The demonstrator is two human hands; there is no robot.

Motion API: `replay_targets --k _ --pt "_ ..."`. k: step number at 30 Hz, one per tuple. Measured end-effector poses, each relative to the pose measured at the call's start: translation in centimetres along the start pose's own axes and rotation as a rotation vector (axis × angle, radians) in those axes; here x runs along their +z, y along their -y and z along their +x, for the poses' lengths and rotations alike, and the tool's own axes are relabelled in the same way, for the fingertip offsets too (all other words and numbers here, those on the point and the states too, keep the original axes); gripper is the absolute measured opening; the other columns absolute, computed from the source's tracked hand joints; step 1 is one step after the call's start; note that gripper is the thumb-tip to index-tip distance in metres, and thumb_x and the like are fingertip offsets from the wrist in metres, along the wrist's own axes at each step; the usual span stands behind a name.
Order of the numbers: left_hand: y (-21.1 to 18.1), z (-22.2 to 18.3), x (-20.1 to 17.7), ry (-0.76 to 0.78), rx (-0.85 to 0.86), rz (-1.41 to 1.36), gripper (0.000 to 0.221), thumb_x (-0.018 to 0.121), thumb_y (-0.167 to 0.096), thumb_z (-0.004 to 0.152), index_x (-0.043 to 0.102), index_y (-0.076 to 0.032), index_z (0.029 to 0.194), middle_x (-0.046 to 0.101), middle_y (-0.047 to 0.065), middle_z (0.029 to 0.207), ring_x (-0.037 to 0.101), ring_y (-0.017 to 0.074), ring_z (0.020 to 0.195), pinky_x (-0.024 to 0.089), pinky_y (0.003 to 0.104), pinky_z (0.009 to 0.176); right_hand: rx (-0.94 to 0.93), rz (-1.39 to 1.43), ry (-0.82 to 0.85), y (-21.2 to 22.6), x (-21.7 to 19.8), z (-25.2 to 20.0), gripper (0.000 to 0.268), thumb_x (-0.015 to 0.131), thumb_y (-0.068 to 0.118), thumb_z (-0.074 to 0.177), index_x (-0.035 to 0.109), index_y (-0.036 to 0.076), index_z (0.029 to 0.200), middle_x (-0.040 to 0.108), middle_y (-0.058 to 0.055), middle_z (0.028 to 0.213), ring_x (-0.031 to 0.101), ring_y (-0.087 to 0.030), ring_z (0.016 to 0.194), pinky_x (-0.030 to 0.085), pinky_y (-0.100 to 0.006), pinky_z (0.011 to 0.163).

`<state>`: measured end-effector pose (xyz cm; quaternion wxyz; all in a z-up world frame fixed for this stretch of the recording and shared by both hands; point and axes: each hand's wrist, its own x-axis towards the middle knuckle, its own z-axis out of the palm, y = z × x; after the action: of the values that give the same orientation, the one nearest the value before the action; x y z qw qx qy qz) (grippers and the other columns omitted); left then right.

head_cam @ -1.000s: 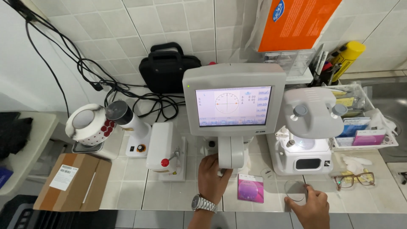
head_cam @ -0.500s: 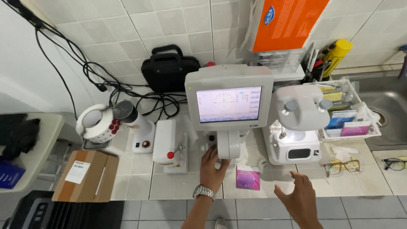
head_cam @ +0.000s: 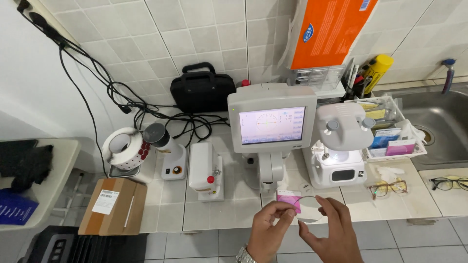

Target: Measuring, marking, and loading eyeglass lenses into an automated edging machine.

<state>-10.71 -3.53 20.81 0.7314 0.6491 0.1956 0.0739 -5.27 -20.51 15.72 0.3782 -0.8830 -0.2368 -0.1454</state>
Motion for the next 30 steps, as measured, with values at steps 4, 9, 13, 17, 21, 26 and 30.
replay_targets --k 4,9,13,17,21,26,30 --pt "-0.9 1.3 -1.8 0.049 -0.021 0.001 0.010 0.073 -0.020 0.089 0.077 -0.013 0.095 0.077 -0.002 0.094 0.069 0.0100 0.087 0.059 0.025 0.085 0.098 0.071 0.084 1.0 0.9 0.9 0.078 0.085 0.032 0.072 0.056 0.016 0.142 0.053 -0.005 0.125 0.066 -0.014 0.089 0.058 -0.034 0.088" --pt "2.2 3.4 -4.0 -0.029 -0.252 0.089 0.009 0.076 -0.021 0.088 0.078 -0.013 0.093 0.063 -0.004 0.072 0.057 0.0075 0.069 0.047 0.022 0.070 0.663 0.792 0.192 0.2 3.3 1.2 0.044 0.073 0.003 0.088 0.073 0.004 0.132 0.067 -0.008 0.094 0.060 -0.019 0.071 0.057 -0.035 0.065" --pt "5.5 6.1 -5.0 -0.030 -0.433 0.146 0.022 0.073 -0.026 0.087 0.080 -0.013 0.102 0.076 -0.001 0.088 0.065 0.0107 0.078 0.055 0.025 0.072 1.030 0.950 0.277 -0.6 5.5 3.6 0.022 0.070 -0.007 0.090 0.077 -0.012 0.110 0.064 -0.026 0.070 0.059 -0.033 0.060 0.051 -0.042 0.059" --pt "5.4 8.6 -4.6 -0.157 -0.422 0.070 0.027 0.075 -0.028 0.086 0.082 -0.008 0.104 0.077 0.000 0.084 0.055 0.0105 0.063 0.049 0.026 0.065 1.109 1.030 0.285 -2.1 8.2 6.0 0.016 0.071 -0.004 0.089 0.070 -0.010 0.104 0.071 -0.024 0.082 0.065 -0.031 0.068 0.057 -0.041 0.071" --pt "4.0 10.0 -4.0 -0.250 -0.436 -0.064 0.018 0.070 -0.014 0.084 0.076 -0.003 0.097 0.072 0.005 0.083 0.051 0.0121 0.064 0.045 0.028 0.068 1.048 0.959 0.309 -1.2 8.6 9.3 0.017 0.072 -0.005 0.089 0.075 -0.008 0.106 0.073 -0.020 0.082 0.065 -0.028 0.060 0.050 -0.034 0.056" --pt "5.1 11.7 -3.8 -0.320 -0.415 -0.123 0.020 0.064 -0.006 0.084 0.077 -0.002 0.099 0.066 0.007 0.074 0.048 0.0149 0.063 0.043 0.029 0.063 0.953 0.779 0.413 -0.5 8.7 11.9 0.027 0.062 0.005 0.095 0.079 -0.002 0.115 0.073 -0.019 0.073 0.065 -0.023 0.058 0.060 -0.034 0.062" --pt "5.5 12.1 -3.7 -0.361 -0.432 -0.112 0.021 0.063 -0.012 0.088 0.078 -0.005 0.101 0.066 0.005 0.077 0.050 0.0149 0.068 0.045 0.028 0.065 1.028 0.911 0.431 -2.3 10.5 11.3 0.026 0.056 -0.008 0.093 0.073 -0.011 0.113 0.071 -0.024 0.079 0.066 -0.029 0.065 0.062 -0.038 0.064"
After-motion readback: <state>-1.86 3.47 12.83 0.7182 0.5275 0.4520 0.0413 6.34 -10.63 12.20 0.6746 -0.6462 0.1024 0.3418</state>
